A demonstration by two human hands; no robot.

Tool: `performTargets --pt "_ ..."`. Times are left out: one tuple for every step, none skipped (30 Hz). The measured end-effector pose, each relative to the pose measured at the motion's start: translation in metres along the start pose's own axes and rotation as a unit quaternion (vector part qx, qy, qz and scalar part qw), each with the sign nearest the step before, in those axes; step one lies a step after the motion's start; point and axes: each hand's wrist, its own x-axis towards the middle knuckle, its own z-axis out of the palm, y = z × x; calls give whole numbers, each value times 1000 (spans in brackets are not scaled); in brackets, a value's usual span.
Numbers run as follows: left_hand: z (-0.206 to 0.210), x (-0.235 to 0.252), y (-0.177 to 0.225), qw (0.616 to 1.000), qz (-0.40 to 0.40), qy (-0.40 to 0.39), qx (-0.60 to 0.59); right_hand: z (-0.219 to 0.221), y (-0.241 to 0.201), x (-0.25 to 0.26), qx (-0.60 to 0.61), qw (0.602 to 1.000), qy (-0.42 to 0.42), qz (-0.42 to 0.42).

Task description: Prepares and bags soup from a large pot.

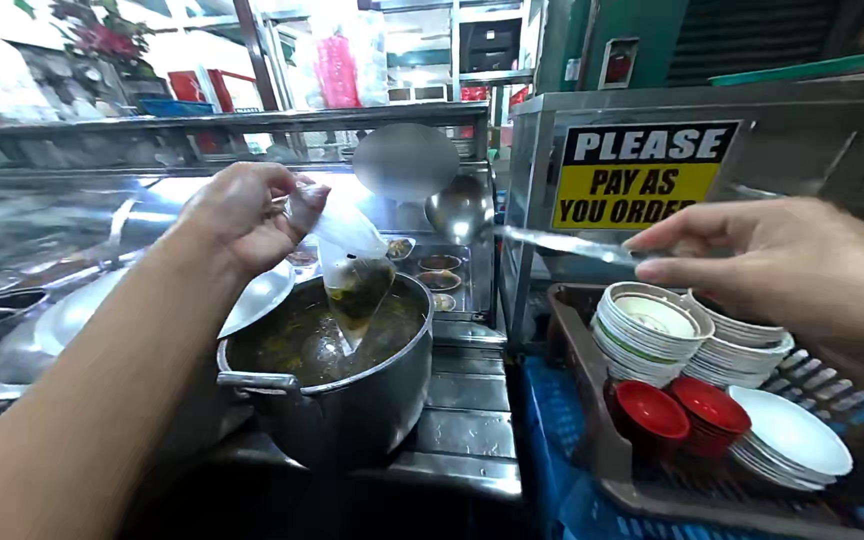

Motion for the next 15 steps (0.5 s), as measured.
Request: performTargets --pt "-2 1 2 1000 -2 0 4 10 -1 7 -32 999 0 -22" --pt "-4 0 4 1000 -3 0 9 24 -5 16 -65 997 -1 -48" --pt "-5 -1 5 1000 -3 5 12 44 -10 25 -102 991 3 -83" --pt "-6 1 7 1000 0 7 14 66 -17 35 -140 983 12 -116" --pt "-8 4 7 1000 3 7 18 90 -26 44 -176 974 19 -141" --pt "-12 8 5 1000 6 9 21 117 -35 52 -207 964 26 -163" --pt "-16 12 3 1000 8 13 23 142 -45 59 -231 958 20 -170" --pt "-22 17 2 1000 6 12 25 165 -53 67 -254 952 6 -171" --pt "-28 22 0 1000 2 9 27 187 -61 74 -280 945 -16 -167" --pt "-35 28 -3 1000 -2 8 30 207 -67 80 -307 936 -36 -166" --pt "-43 32 -6 999 -10 6 34 225 -71 85 -334 927 -65 -157" --pt "-51 37 -10 999 -18 4 38 240 -75 90 -355 918 -91 -149" --pt "-59 44 -13 999 -24 3 40 253 -77 95 -371 911 -107 -145" --pt "-67 50 -17 999 -29 1 43 263 -77 100 -384 905 -115 -145" --pt "-74 56 -21 998 -35 0 47 270 -78 105 -394 900 -126 -139"
